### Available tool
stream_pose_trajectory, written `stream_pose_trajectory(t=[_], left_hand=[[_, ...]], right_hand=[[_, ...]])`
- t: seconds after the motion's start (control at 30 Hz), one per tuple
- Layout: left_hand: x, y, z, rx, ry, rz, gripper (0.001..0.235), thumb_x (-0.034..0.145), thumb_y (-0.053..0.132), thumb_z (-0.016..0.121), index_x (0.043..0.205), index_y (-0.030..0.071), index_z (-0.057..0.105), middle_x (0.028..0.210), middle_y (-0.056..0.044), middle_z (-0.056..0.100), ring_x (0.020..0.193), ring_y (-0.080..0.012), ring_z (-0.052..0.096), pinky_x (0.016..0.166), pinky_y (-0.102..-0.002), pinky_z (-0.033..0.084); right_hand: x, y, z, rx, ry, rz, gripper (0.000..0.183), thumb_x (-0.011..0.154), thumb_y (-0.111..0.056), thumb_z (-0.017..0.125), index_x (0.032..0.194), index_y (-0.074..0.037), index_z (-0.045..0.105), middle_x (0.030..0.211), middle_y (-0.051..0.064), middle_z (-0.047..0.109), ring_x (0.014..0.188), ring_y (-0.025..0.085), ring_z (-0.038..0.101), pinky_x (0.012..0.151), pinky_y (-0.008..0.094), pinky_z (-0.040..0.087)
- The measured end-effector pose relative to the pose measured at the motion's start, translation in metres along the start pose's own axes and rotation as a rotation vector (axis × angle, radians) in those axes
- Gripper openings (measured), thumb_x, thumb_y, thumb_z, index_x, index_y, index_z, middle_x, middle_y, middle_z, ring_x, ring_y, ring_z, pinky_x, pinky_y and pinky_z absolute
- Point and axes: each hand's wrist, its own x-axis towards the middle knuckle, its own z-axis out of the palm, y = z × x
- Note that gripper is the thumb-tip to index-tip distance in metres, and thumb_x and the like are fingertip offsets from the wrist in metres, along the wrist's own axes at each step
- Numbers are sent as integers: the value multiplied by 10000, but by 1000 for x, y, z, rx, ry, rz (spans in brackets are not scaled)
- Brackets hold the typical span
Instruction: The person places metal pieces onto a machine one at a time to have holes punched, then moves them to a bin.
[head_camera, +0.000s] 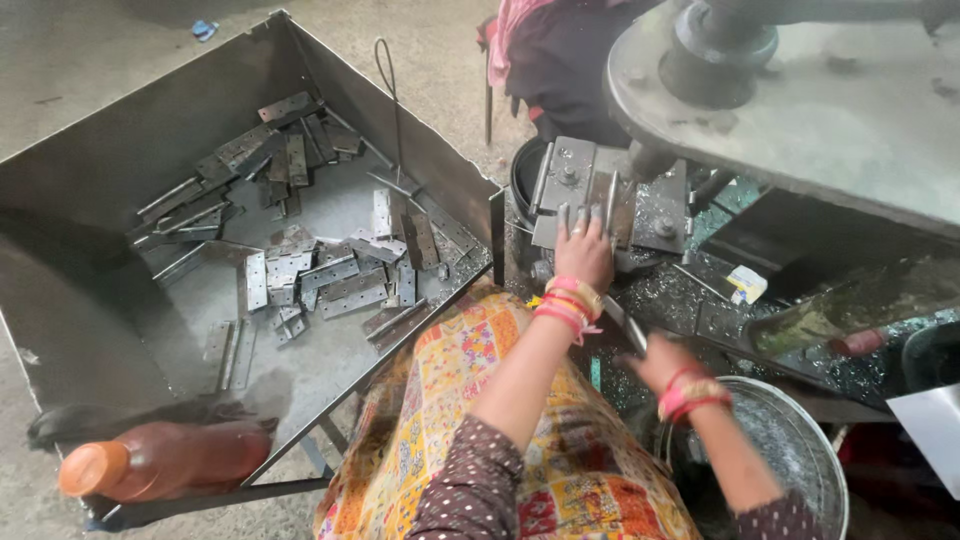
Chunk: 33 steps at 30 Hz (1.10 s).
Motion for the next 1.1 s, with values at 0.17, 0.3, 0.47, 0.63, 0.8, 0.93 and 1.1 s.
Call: stream_pose_trajectory(t=[0.17, 0.3, 0.47, 0.63, 0.8, 0.93, 1.1], left_hand=[[36, 12, 16, -65, -91, -114, 303, 954, 221, 541, 1147, 131, 757, 1461, -96, 554, 1432, -266, 458, 1259, -552, 165], [42, 6, 25, -73, -48, -86, 313, 918, 224, 560, 1141, 135, 760, 1465, -85, 550, 1426, -257, 455, 1226, -555, 187], [30, 0, 24, -55, -176, -32, 311, 928, 210, 566, 1165, 140, 755, 1488, -72, 544, 1448, -243, 445, 1262, -562, 175], [17, -1, 13, -61, -54, -11, 300, 924, 217, 566, 1127, 119, 764, 1442, -83, 575, 1412, -255, 475, 1257, -580, 161], [16, 1, 7, -69, 21, 4, 300, 909, 214, 554, 1090, 115, 771, 1422, -83, 590, 1395, -259, 480, 1244, -588, 168], [7, -1, 9, -75, -53, 0, 310, 938, 203, 522, 1104, 133, 774, 1464, -75, 575, 1437, -250, 457, 1273, -574, 136], [28, -6, 14, 1, -51, 14, 376, 909, 217, 486, 1154, 133, 759, 1480, -65, 540, 1451, -244, 402, 1242, -587, 59]], right_hand=[[5, -6, -12, -112, 9, -29, 646, 813, -598, 782, 1090, -18, 716, 1026, 245, 734, 994, 412, 735, 850, 488, 578], [-12, 23, 54, 69, 237, -96, 620, 835, -569, 757, 1073, -2, 680, 954, 269, 737, 943, 444, 725, 822, 508, 566], [4, 28, 47, 35, 103, -74, 641, 774, -539, 796, 1091, 4, 674, 1013, 262, 733, 982, 430, 725, 845, 509, 565], [24, 20, 21, -62, 55, -46, 657, 785, -593, 793, 1067, -7, 699, 1053, 257, 730, 1028, 417, 721, 890, 498, 559], [-7, 34, 93, -63, 267, -35, 556, 882, -562, 705, 1097, -51, 664, 985, 247, 751, 960, 449, 725, 854, 529, 555], [-9, 38, 91, 79, 201, -45, 549, 815, -520, 760, 1084, -49, 677, 952, 267, 734, 947, 457, 716, 803, 528, 564], [21, 21, 20, -75, 68, -101, 645, 787, -588, 809, 1029, -5, 679, 951, 269, 728, 948, 433, 734, 818, 508, 578]])
